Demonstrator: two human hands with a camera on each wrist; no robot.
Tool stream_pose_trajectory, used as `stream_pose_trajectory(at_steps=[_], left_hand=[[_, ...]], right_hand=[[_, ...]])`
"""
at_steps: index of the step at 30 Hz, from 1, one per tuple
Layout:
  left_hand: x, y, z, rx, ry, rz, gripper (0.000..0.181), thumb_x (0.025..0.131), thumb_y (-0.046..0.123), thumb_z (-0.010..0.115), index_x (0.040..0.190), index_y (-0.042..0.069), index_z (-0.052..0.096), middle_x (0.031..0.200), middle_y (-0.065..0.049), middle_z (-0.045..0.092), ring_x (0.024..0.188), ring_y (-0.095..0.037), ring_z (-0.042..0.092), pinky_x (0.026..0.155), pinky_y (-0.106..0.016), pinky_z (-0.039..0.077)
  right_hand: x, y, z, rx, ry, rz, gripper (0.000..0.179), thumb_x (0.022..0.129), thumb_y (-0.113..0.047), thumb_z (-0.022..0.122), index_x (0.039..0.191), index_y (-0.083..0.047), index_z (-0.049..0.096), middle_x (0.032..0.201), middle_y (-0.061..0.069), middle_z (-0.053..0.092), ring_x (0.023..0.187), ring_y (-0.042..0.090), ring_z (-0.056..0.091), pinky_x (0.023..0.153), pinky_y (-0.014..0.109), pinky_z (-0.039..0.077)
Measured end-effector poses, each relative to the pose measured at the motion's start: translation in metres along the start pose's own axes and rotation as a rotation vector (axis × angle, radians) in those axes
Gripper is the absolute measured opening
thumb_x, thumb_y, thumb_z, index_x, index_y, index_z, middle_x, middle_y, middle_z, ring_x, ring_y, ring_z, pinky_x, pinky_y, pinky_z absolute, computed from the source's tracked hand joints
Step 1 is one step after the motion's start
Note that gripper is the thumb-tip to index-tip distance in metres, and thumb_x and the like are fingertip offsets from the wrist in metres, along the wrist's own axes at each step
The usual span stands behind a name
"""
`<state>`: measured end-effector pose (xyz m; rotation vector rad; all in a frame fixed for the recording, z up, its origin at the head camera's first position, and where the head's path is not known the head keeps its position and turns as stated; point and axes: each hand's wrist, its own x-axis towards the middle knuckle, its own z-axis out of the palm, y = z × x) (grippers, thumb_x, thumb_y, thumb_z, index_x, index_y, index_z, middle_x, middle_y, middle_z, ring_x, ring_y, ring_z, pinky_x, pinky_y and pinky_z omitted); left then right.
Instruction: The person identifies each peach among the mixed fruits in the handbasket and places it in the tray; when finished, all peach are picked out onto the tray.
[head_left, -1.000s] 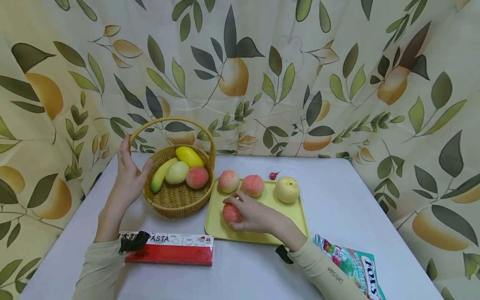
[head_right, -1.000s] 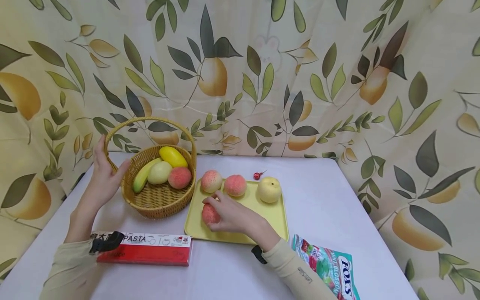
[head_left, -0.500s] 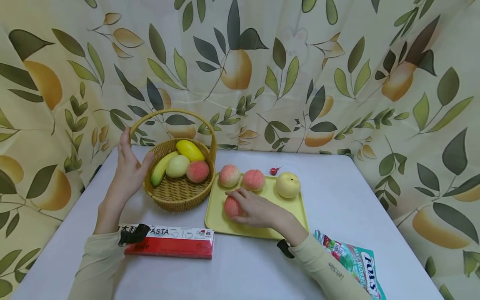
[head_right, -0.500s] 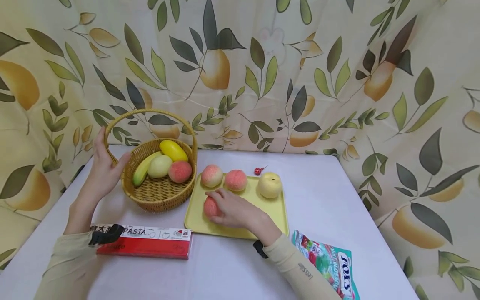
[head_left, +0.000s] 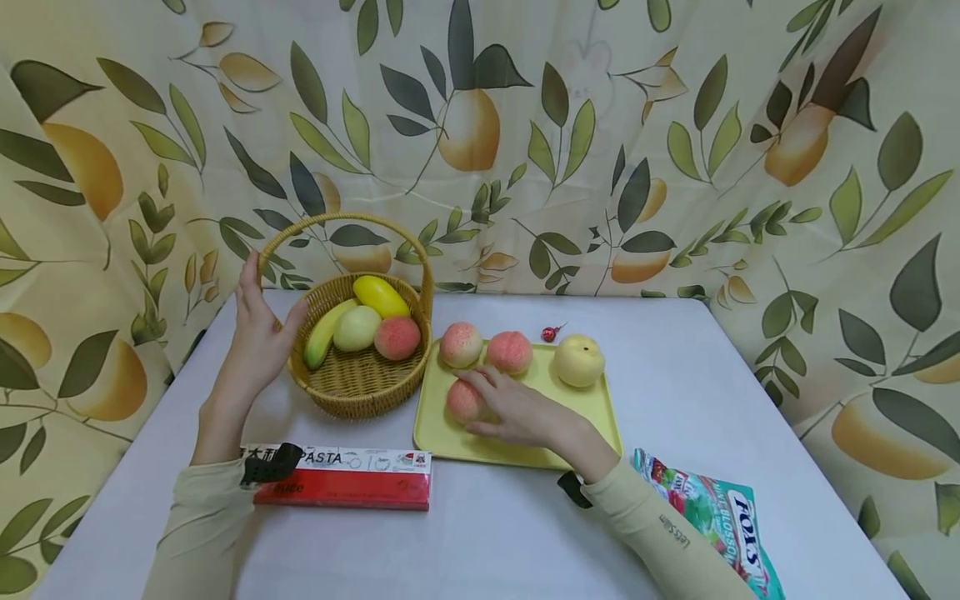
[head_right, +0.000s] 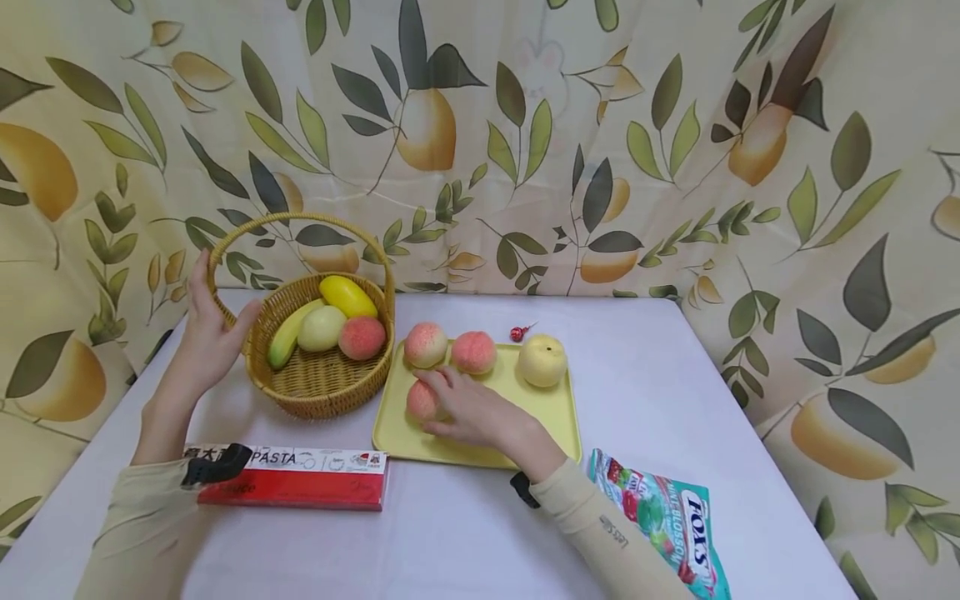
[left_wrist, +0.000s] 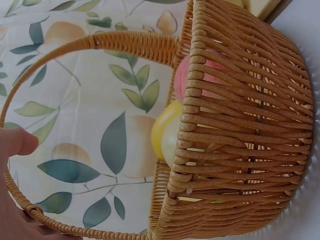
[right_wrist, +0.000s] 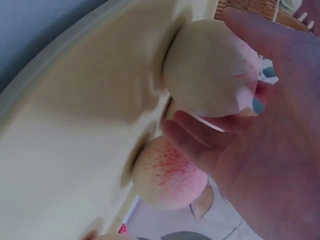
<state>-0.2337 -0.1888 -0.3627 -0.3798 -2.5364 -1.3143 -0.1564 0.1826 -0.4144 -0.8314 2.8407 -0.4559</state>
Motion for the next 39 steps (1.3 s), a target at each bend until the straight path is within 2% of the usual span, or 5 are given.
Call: stream_pose_trajectory(at_steps=[7, 18, 24, 30, 39], left_hand=[[0.002, 0.001, -0.004, -0.007, 0.01, -0.013, 0.09, 0.105, 0.038, 0.053, 0.163, 0.032, -0.016, 0.172, -0.017, -0.011, 0.157, -0.05, 0.002, 0.119, -0.077, 0.01], [0.006, 0.003, -0.011, -0.036, 0.026, 0.006, 0.091, 0.105, 0.039, 0.054, 0.163, 0.03, -0.015, 0.173, -0.014, -0.01, 0.159, -0.046, 0.001, 0.122, -0.074, 0.009], [0.008, 0.002, -0.009, -0.04, 0.034, -0.002, 0.091, 0.105, 0.036, 0.055, 0.163, 0.033, -0.015, 0.173, -0.011, -0.01, 0.159, -0.043, 0.001, 0.124, -0.072, 0.008], [0.009, 0.004, -0.006, -0.033, 0.025, -0.005, 0.09, 0.105, 0.035, 0.055, 0.163, 0.032, -0.014, 0.173, -0.012, -0.008, 0.16, -0.043, 0.002, 0.124, -0.072, 0.009], [0.003, 0.001, -0.003, -0.029, -0.005, -0.03, 0.089, 0.105, 0.039, 0.053, 0.163, 0.035, -0.014, 0.173, -0.01, -0.009, 0.159, -0.046, 0.003, 0.122, -0.074, 0.011]], right_hand=[[0.011, -0.002, -0.012, -0.103, 0.059, -0.067, 0.072, 0.1, -0.041, 0.065, 0.161, -0.018, 0.034, 0.164, 0.019, 0.035, 0.153, 0.037, 0.034, 0.125, 0.058, 0.029], [0.054, -0.028, -0.033, -0.161, 0.095, -0.178, 0.065, 0.104, -0.044, 0.056, 0.161, -0.02, 0.034, 0.166, 0.019, 0.032, 0.156, 0.035, 0.03, 0.126, 0.056, 0.028], [0.092, -0.044, -0.041, -0.242, -0.009, -0.148, 0.067, 0.106, -0.052, 0.048, 0.164, -0.023, 0.027, 0.172, 0.017, 0.02, 0.159, 0.033, 0.024, 0.128, 0.05, 0.027], [0.128, -0.054, -0.045, -0.226, -0.067, -0.117, 0.066, 0.107, -0.05, 0.048, 0.164, -0.026, 0.026, 0.171, 0.02, 0.02, 0.158, 0.04, 0.021, 0.128, 0.058, 0.023], [0.166, -0.057, -0.04, -0.273, -0.166, 0.012, 0.071, 0.105, -0.054, 0.046, 0.165, -0.027, 0.02, 0.171, 0.025, 0.012, 0.157, 0.043, 0.022, 0.125, 0.058, 0.029]])
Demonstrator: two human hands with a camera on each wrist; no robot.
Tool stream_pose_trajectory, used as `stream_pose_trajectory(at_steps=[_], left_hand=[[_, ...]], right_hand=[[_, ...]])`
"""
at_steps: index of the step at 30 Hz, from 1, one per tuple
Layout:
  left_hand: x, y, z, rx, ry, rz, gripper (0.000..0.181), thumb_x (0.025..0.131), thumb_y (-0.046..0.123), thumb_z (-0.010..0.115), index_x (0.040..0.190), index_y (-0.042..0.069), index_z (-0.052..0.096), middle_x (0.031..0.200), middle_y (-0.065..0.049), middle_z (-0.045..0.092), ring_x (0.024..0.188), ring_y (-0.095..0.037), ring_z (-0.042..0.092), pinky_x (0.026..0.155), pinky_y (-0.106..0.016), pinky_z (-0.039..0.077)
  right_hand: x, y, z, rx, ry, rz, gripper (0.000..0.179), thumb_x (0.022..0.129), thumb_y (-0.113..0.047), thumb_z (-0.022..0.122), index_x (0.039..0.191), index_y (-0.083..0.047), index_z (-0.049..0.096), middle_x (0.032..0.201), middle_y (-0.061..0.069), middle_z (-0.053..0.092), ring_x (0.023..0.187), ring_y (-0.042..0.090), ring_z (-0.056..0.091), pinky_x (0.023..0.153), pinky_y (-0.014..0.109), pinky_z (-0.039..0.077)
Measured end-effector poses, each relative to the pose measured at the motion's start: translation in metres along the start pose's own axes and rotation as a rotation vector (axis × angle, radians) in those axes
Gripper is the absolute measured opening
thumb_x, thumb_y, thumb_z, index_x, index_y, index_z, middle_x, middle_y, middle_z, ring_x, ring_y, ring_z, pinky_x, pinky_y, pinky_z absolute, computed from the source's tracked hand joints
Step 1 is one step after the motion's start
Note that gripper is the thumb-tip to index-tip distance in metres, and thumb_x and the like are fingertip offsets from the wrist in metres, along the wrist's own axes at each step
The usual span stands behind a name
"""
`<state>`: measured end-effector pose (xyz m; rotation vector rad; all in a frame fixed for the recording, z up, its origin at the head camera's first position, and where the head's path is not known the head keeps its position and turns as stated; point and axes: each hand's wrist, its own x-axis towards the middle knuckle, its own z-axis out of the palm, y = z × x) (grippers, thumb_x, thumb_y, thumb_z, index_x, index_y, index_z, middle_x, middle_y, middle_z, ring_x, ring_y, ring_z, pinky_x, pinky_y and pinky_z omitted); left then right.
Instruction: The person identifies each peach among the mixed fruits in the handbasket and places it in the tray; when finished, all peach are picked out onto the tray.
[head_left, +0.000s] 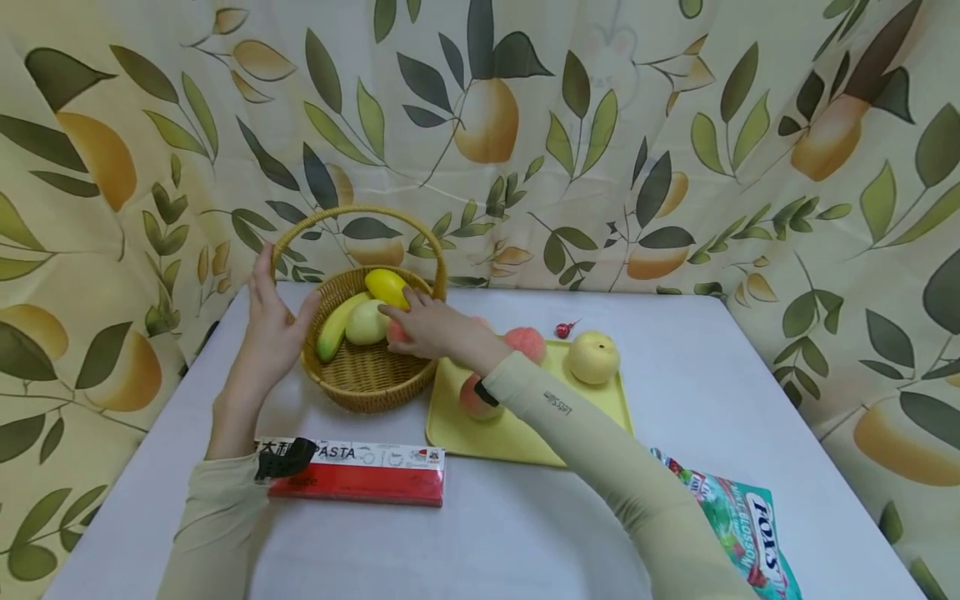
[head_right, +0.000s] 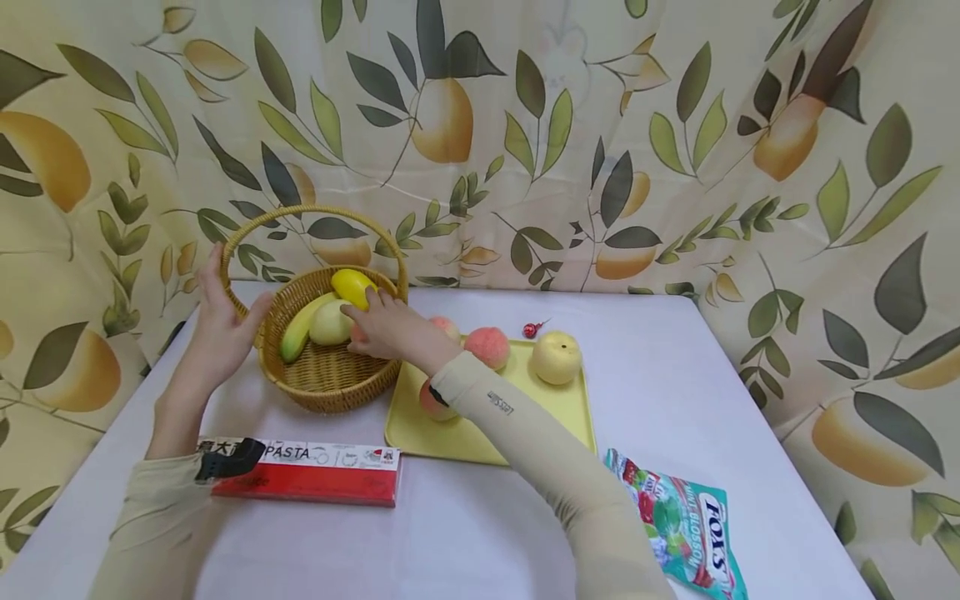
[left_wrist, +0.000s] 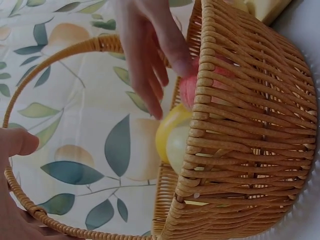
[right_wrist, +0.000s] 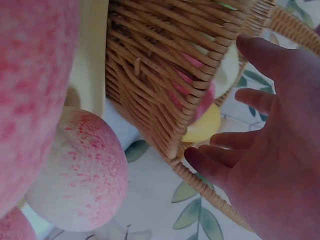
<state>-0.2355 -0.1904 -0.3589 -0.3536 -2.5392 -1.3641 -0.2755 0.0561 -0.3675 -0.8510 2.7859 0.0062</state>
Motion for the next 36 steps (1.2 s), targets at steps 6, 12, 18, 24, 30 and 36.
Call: stream_pose_trajectory(at_steps=[6, 12, 18, 24, 30, 36], left_hand=[[0.001, 0.002, 0.002, 0.006, -0.004, 0.01, 0.089, 0.106, 0.034, 0.054, 0.163, 0.032, -0.013, 0.173, -0.011, -0.009, 0.159, -0.046, 0.003, 0.122, -0.074, 0.012], [0.003, 0.003, 0.003, 0.024, -0.002, 0.015, 0.089, 0.106, 0.035, 0.054, 0.164, 0.032, -0.013, 0.173, -0.01, -0.009, 0.159, -0.045, 0.003, 0.122, -0.073, 0.013], [0.003, 0.005, -0.001, 0.026, -0.001, 0.025, 0.089, 0.105, 0.046, 0.052, 0.163, 0.032, -0.014, 0.173, -0.01, -0.01, 0.16, -0.044, 0.003, 0.122, -0.073, 0.012], [0.002, 0.003, -0.001, 0.027, -0.003, 0.022, 0.089, 0.105, 0.046, 0.051, 0.163, 0.032, -0.014, 0.173, -0.009, -0.01, 0.16, -0.043, 0.002, 0.123, -0.072, 0.012], [0.0, 0.001, 0.0, 0.026, -0.016, 0.006, 0.088, 0.106, 0.045, 0.05, 0.163, 0.032, -0.014, 0.173, -0.008, -0.013, 0.16, -0.044, 0.002, 0.123, -0.073, 0.012], [0.0, 0.001, -0.001, 0.033, -0.009, 0.005, 0.087, 0.106, 0.042, 0.051, 0.163, 0.031, -0.014, 0.173, -0.012, -0.01, 0.159, -0.046, 0.004, 0.122, -0.073, 0.014]], right_hand=[[0.007, 0.004, 0.004, -0.047, -0.03, 0.016, 0.078, 0.106, -0.048, 0.051, 0.166, -0.018, 0.013, 0.166, 0.028, 0.024, 0.156, 0.043, 0.025, 0.126, 0.054, 0.031], [0.008, 0.006, 0.005, -0.073, -0.026, 0.006, 0.079, 0.105, -0.044, 0.053, 0.166, -0.016, 0.012, 0.163, 0.028, 0.032, 0.152, 0.042, 0.035, 0.125, 0.05, 0.033], [0.006, 0.008, 0.001, -0.082, -0.031, -0.017, 0.063, 0.107, -0.037, 0.051, 0.161, -0.015, 0.027, 0.159, 0.025, 0.04, 0.146, 0.038, 0.043, 0.123, 0.047, 0.036], [0.006, 0.01, -0.001, -0.089, -0.002, -0.053, 0.041, 0.106, -0.03, 0.055, 0.141, -0.012, 0.046, 0.138, 0.019, 0.05, 0.117, 0.028, 0.057, 0.103, 0.04, 0.052], [0.013, 0.011, 0.001, -0.044, -0.028, -0.02, 0.051, 0.1, -0.033, 0.066, 0.141, -0.013, 0.042, 0.14, 0.017, 0.047, 0.119, 0.026, 0.055, 0.101, 0.039, 0.053], [0.018, 0.009, 0.004, -0.02, -0.108, -0.018, 0.074, 0.095, -0.044, 0.072, 0.147, -0.015, 0.029, 0.146, 0.017, 0.047, 0.131, 0.031, 0.055, 0.11, 0.043, 0.049]])
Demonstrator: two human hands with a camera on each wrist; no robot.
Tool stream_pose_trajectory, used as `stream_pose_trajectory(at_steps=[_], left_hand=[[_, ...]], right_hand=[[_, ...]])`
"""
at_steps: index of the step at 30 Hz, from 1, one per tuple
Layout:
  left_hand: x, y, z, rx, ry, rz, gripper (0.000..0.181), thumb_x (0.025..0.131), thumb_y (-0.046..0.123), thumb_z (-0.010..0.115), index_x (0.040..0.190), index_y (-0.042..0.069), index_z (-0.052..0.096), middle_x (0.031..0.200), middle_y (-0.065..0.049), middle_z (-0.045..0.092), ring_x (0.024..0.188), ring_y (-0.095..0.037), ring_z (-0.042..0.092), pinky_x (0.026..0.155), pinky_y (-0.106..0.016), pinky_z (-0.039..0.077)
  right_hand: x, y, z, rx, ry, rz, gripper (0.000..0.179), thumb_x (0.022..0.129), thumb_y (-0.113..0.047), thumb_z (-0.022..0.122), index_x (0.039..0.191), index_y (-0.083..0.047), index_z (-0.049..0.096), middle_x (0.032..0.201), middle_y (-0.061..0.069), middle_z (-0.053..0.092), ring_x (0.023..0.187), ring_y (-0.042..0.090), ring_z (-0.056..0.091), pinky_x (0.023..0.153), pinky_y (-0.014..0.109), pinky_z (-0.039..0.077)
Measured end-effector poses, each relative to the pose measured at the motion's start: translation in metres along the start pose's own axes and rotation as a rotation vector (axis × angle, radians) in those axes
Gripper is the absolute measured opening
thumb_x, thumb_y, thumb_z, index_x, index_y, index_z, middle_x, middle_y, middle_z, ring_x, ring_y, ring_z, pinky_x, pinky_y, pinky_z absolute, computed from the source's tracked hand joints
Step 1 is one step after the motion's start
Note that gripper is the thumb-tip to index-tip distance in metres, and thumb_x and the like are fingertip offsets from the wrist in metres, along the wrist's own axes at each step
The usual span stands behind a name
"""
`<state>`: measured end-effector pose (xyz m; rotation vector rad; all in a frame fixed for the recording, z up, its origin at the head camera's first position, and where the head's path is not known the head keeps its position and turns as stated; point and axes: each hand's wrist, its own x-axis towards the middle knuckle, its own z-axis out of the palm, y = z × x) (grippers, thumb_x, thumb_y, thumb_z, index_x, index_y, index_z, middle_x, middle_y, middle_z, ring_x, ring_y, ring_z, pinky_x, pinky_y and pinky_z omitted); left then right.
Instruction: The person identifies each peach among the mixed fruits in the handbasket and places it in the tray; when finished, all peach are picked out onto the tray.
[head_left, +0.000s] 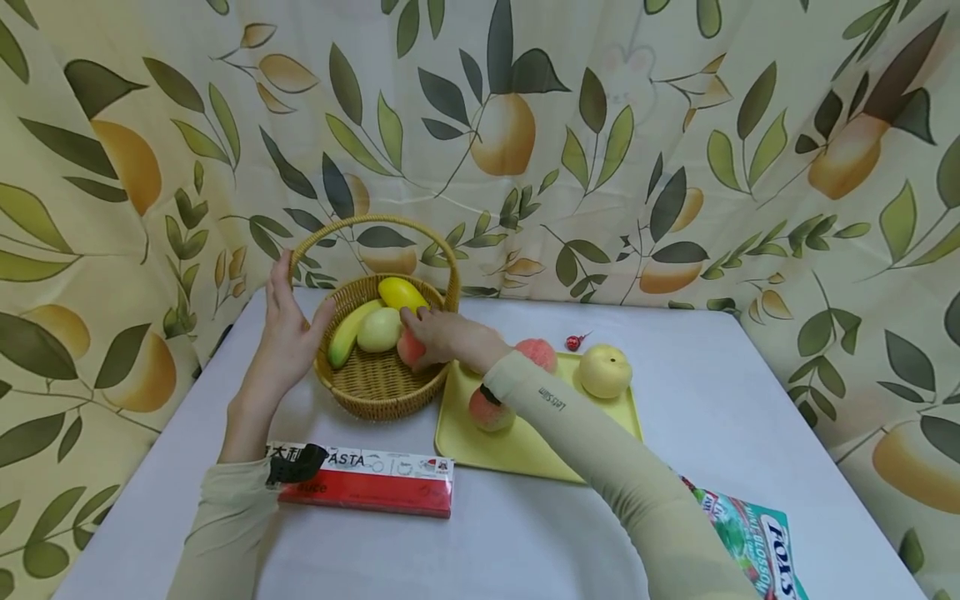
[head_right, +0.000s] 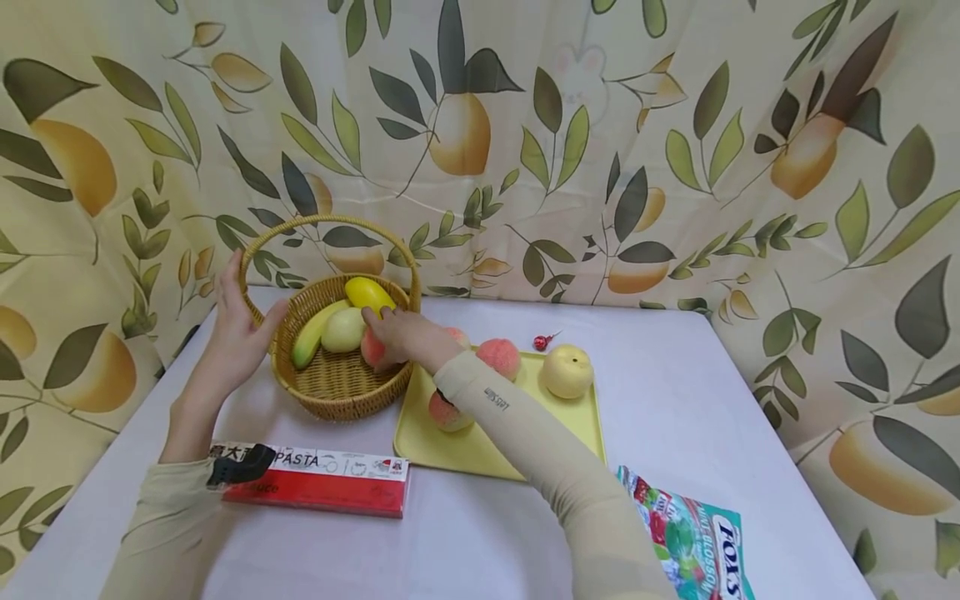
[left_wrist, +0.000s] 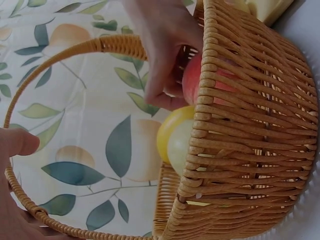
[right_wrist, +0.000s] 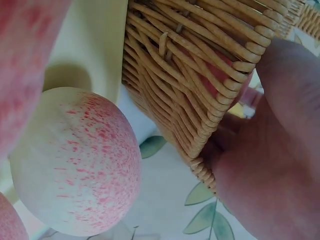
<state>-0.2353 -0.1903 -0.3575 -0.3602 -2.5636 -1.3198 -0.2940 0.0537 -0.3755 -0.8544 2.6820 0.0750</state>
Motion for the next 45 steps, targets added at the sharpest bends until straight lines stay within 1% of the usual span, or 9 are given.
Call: stream_pose_trajectory(at_steps=[3, 8, 13, 18, 22, 25, 33, 39, 45], left_hand=[[0.001, 0.002, 0.002, 0.003, 0.004, 0.01, 0.088, 0.106, 0.041, 0.051, 0.164, 0.03, -0.014, 0.173, -0.012, -0.01, 0.159, -0.045, 0.004, 0.122, -0.073, 0.015], [0.004, 0.004, 0.003, 0.003, 0.012, 0.033, 0.087, 0.106, 0.036, 0.052, 0.164, 0.028, -0.013, 0.173, -0.013, -0.009, 0.159, -0.045, 0.003, 0.122, -0.072, 0.014], [0.007, 0.006, 0.003, 0.016, 0.005, 0.033, 0.088, 0.106, 0.032, 0.053, 0.164, 0.028, -0.013, 0.173, -0.014, -0.01, 0.159, -0.045, 0.001, 0.122, -0.073, 0.013], [0.007, 0.006, 0.005, 0.016, 0.0, 0.024, 0.088, 0.106, 0.035, 0.053, 0.164, 0.029, -0.014, 0.173, -0.015, -0.01, 0.159, -0.046, 0.0, 0.122, -0.074, 0.013], [0.005, 0.006, 0.007, 0.014, -0.001, 0.023, 0.089, 0.106, 0.034, 0.054, 0.164, 0.028, -0.013, 0.173, -0.015, -0.009, 0.159, -0.046, 0.001, 0.121, -0.074, 0.014], [0.006, 0.007, 0.011, 0.007, -0.017, 0.011, 0.088, 0.106, 0.035, 0.053, 0.164, 0.03, -0.014, 0.173, -0.012, -0.011, 0.16, -0.045, 0.001, 0.122, -0.073, 0.013], [0.009, 0.013, 0.011, 0.038, -0.039, -0.022, 0.089, 0.106, 0.039, 0.052, 0.162, 0.035, -0.018, 0.174, -0.008, -0.014, 0.158, -0.049, 0.004, 0.12, -0.075, 0.015], [0.006, 0.009, 0.002, 0.03, -0.029, -0.02, 0.091, 0.105, 0.043, 0.052, 0.162, 0.036, -0.019, 0.173, -0.008, -0.014, 0.159, -0.048, 0.002, 0.12, -0.076, 0.014], [0.0, 0.0, -0.001, 0.007, -0.023, -0.027, 0.091, 0.105, 0.044, 0.051, 0.161, 0.036, -0.02, 0.173, -0.008, -0.015, 0.159, -0.048, 0.0, 0.12, -0.076, 0.012]], right_hand=[[-0.002, 0.002, 0.001, 0.014, -0.036, -0.011, 0.071, 0.095, -0.046, 0.071, 0.145, -0.02, 0.028, 0.143, 0.017, 0.048, 0.123, 0.029, 0.059, 0.106, 0.043, 0.051], [-0.007, 0.009, 0.0, 0.056, -0.007, -0.052, 0.056, 0.096, -0.045, 0.07, 0.139, -0.025, 0.039, 0.138, 0.018, 0.046, 0.113, 0.025, 0.055, 0.096, 0.04, 0.054], [-0.016, 0.017, -0.003, 0.153, 0.091, -0.107, 0.057, 0.098, -0.043, 0.067, 0.146, -0.023, 0.043, 0.138, 0.017, 0.048, 0.115, 0.024, 0.054, 0.097, 0.039, 0.053], [-0.037, 0.026, -0.006, 0.203, 0.253, -0.132, 0.064, 0.096, -0.045, 0.068, 0.147, -0.016, 0.043, 0.141, 0.014, 0.051, 0.12, 0.025, 0.055, 0.102, 0.04, 0.053], [-0.07, 0.038, -0.005, 0.271, 0.357, -0.113, 0.069, 0.093, -0.044, 0.073, 0.145, -0.011, 0.041, 0.138, 0.012, 0.054, 0.122, 0.024, 0.054, 0.104, 0.04, 0.052], [-0.108, 0.053, 0.004, 0.313, 0.415, -0.091, 0.071, 0.091, -0.042, 0.075, 0.142, -0.009, 0.04, 0.133, 0.012, 0.055, 0.118, 0.024, 0.055, 0.102, 0.041, 0.052], [-0.213, 0.09, 0.049, 0.296, 0.505, 0.039, 0.072, 0.088, -0.03, 0.081, 0.135, 0.003, 0.037, 0.121, 0.018, 0.057, 0.103, 0.024, 0.059, 0.088, 0.04, 0.056], [-0.252, 0.099, 0.072, 0.366, 0.454, 0.15, 0.071, 0.087, -0.03, 0.082, 0.133, -0.002, 0.036, 0.121, 0.016, 0.056, 0.106, 0.022, 0.059, 0.087, 0.037, 0.057], [-0.269, 0.097, 0.086, 0.463, 0.401, 0.207, 0.07, 0.087, -0.031, 0.082, 0.135, -0.007, 0.037, 0.125, 0.014, 0.056, 0.111, 0.025, 0.058, 0.088, 0.037, 0.059]])
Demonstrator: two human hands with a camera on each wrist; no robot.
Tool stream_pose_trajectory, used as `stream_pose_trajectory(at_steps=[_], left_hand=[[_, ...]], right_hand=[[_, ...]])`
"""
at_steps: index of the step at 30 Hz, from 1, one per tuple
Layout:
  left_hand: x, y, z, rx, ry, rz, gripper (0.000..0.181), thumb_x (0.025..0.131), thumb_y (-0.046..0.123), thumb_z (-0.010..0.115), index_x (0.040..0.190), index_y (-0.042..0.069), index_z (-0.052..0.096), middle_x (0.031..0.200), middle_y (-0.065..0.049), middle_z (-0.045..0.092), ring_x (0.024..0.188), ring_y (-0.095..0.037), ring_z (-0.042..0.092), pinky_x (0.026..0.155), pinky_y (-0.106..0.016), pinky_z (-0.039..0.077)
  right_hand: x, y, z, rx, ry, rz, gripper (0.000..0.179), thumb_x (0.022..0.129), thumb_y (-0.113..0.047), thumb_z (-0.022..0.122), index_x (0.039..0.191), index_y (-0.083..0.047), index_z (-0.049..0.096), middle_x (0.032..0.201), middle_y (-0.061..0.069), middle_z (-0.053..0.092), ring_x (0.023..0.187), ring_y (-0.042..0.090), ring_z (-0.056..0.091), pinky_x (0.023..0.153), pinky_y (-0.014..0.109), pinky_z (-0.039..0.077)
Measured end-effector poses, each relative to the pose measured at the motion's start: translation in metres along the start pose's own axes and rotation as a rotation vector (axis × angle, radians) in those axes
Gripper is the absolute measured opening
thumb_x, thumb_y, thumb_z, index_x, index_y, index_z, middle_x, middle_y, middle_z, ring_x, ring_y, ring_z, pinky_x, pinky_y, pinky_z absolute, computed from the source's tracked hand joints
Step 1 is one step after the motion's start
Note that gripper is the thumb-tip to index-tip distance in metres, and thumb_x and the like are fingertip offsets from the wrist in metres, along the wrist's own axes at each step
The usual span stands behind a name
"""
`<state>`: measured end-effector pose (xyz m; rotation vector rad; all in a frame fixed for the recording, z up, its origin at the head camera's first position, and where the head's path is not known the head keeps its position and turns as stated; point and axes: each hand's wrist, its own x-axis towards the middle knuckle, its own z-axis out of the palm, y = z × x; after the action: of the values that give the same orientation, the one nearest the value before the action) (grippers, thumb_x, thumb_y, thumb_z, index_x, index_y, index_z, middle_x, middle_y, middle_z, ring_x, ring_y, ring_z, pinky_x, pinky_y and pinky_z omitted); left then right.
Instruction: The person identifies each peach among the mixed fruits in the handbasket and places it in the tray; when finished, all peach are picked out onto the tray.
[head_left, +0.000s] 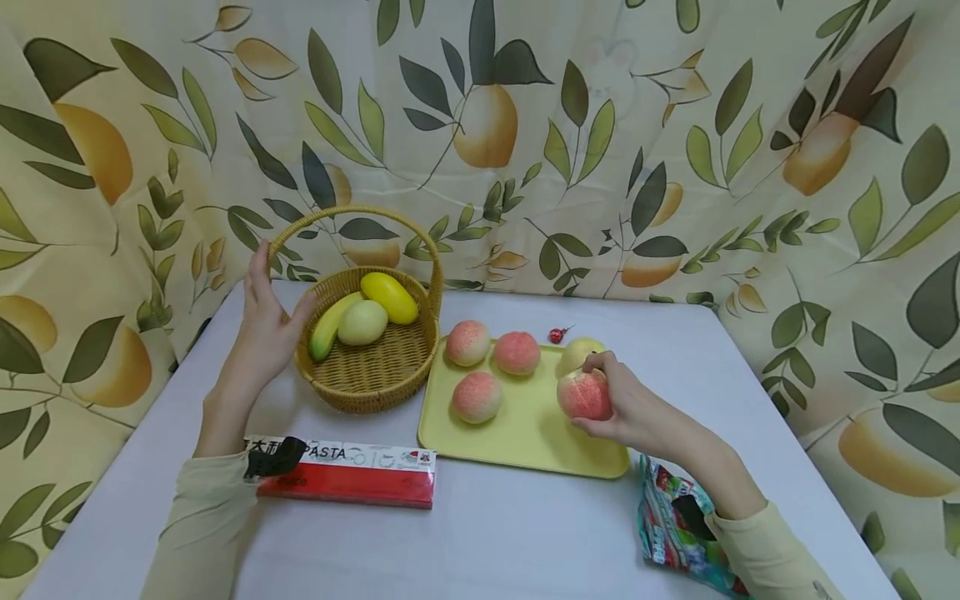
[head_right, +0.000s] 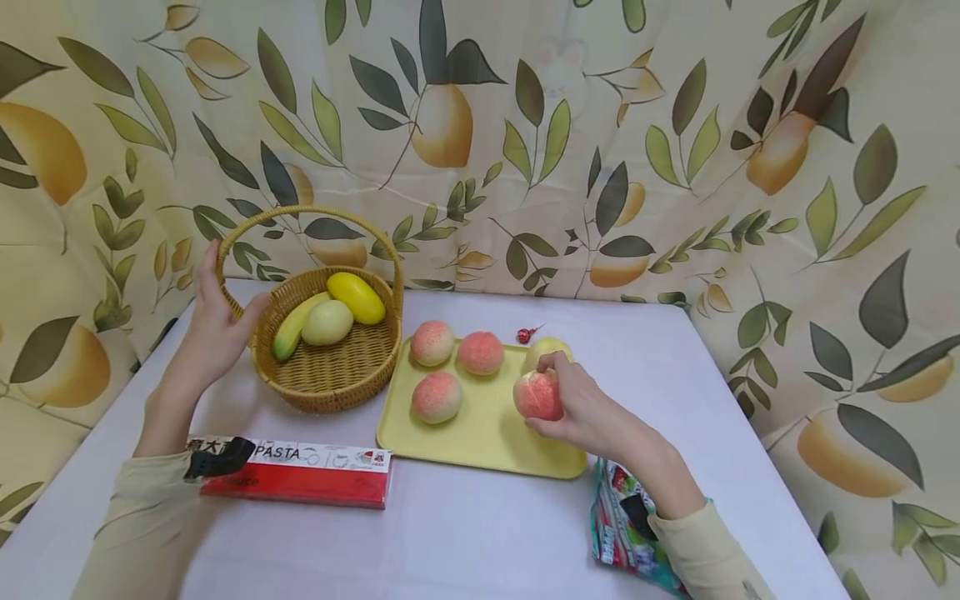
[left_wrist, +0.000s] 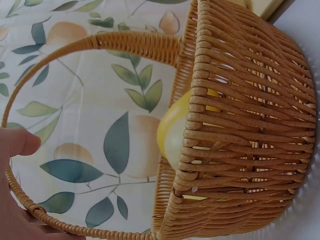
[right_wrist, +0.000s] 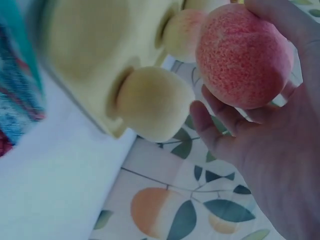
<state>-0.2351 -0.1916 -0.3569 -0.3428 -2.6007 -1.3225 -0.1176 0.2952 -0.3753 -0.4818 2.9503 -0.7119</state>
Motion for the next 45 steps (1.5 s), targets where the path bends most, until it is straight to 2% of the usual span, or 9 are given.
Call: stream_pose_trajectory(at_steps=[3, 7, 10, 14, 20, 26, 32, 38, 45], left_hand=[[-0.001, -0.004, -0.003, -0.003, 0.006, 0.006, 0.09, 0.106, 0.039, 0.052, 0.162, 0.035, -0.019, 0.173, -0.009, -0.014, 0.159, -0.047, 0.0, 0.12, -0.076, 0.011], [-0.001, -0.005, -0.004, -0.014, 0.01, 0.017, 0.09, 0.106, 0.037, 0.053, 0.162, 0.035, -0.018, 0.173, -0.01, -0.013, 0.159, -0.046, -0.001, 0.121, -0.075, 0.011], [-0.001, -0.006, -0.004, -0.019, 0.011, 0.015, 0.091, 0.106, 0.037, 0.053, 0.162, 0.036, -0.018, 0.173, -0.01, -0.013, 0.159, -0.046, -0.001, 0.122, -0.074, 0.01], [-0.002, -0.007, -0.005, -0.02, 0.005, 0.008, 0.091, 0.106, 0.038, 0.053, 0.161, 0.037, -0.019, 0.173, -0.01, -0.013, 0.159, -0.047, 0.0, 0.122, -0.074, 0.01], [-0.004, -0.007, -0.007, -0.018, 0.015, 0.019, 0.09, 0.106, 0.037, 0.052, 0.161, 0.036, -0.019, 0.173, -0.012, -0.013, 0.159, -0.048, 0.0, 0.121, -0.074, 0.01], [-0.007, -0.007, -0.007, -0.031, 0.007, 0.011, 0.089, 0.106, 0.037, 0.052, 0.161, 0.039, -0.018, 0.173, -0.013, -0.012, 0.157, -0.051, 0.002, 0.119, -0.078, 0.011], [-0.008, -0.005, -0.007, -0.019, 0.011, 0.019, 0.089, 0.106, 0.036, 0.052, 0.162, 0.036, -0.018, 0.173, -0.014, -0.012, 0.158, -0.05, 0.002, 0.12, -0.076, 0.011], [-0.007, -0.004, -0.009, -0.001, 0.021, 0.016, 0.09, 0.106, 0.04, 0.052, 0.162, 0.036, -0.018, 0.173, -0.013, -0.011, 0.158, -0.048, 0.002, 0.121, -0.074, 0.011], [-0.007, -0.005, -0.009, 0.003, 0.022, 0.011, 0.09, 0.106, 0.039, 0.052, 0.162, 0.036, -0.018, 0.173, -0.012, -0.01, 0.159, -0.047, 0.002, 0.122, -0.074, 0.012]], right_hand=[[-0.002, 0.001, 0.007, -0.016, 0.009, -0.021, 0.066, 0.086, -0.027, 0.083, 0.135, -0.01, 0.043, 0.127, 0.012, 0.055, 0.113, 0.025, 0.056, 0.09, 0.04, 0.058], [-0.003, 0.001, 0.014, -0.069, 0.053, -0.108, 0.062, 0.084, -0.019, 0.082, 0.138, -0.015, 0.054, 0.135, 0.013, 0.052, 0.119, 0.03, 0.053, 0.091, 0.048, 0.056], [-0.001, 0.001, 0.017, -0.092, 0.06, -0.13, 0.067, 0.083, -0.02, 0.081, 0.143, -0.013, 0.05, 0.137, 0.014, 0.051, 0.121, 0.031, 0.052, 0.093, 0.05, 0.055], [0.002, -0.001, 0.021, -0.097, 0.039, -0.117, 0.067, 0.083, -0.023, 0.081, 0.139, -0.01, 0.046, 0.133, 0.009, 0.055, 0.116, 0.023, 0.054, 0.095, 0.046, 0.056], [0.016, -0.008, 0.029, -0.14, -0.018, -0.169, 0.054, 0.085, -0.023, 0.076, 0.136, -0.015, 0.06, 0.128, 0.006, 0.055, 0.113, 0.023, 0.054, 0.091, 0.043, 0.055], [0.027, -0.017, 0.036, -0.169, -0.089, -0.162, 0.06, 0.088, -0.028, 0.074, 0.141, -0.009, 0.055, 0.128, 0.009, 0.059, 0.117, 0.025, 0.055, 0.098, 0.046, 0.053], [0.028, -0.018, 0.042, -0.22, -0.086, -0.15, 0.059, 0.093, -0.036, 0.072, 0.14, -0.008, 0.052, 0.125, 0.01, 0.06, 0.115, 0.025, 0.056, 0.1, 0.047, 0.052], [0.028, -0.017, 0.048, -0.258, -0.072, -0.179, 0.065, 0.094, -0.031, 0.071, 0.149, -0.004, 0.046, 0.132, 0.015, 0.059, 0.12, 0.03, 0.058, 0.104, 0.053, 0.05], [0.025, -0.015, 0.049, -0.233, -0.072, -0.18, 0.074, 0.093, -0.03, 0.074, 0.154, -0.005, 0.039, 0.14, 0.018, 0.053, 0.124, 0.034, 0.06, 0.106, 0.056, 0.05]])
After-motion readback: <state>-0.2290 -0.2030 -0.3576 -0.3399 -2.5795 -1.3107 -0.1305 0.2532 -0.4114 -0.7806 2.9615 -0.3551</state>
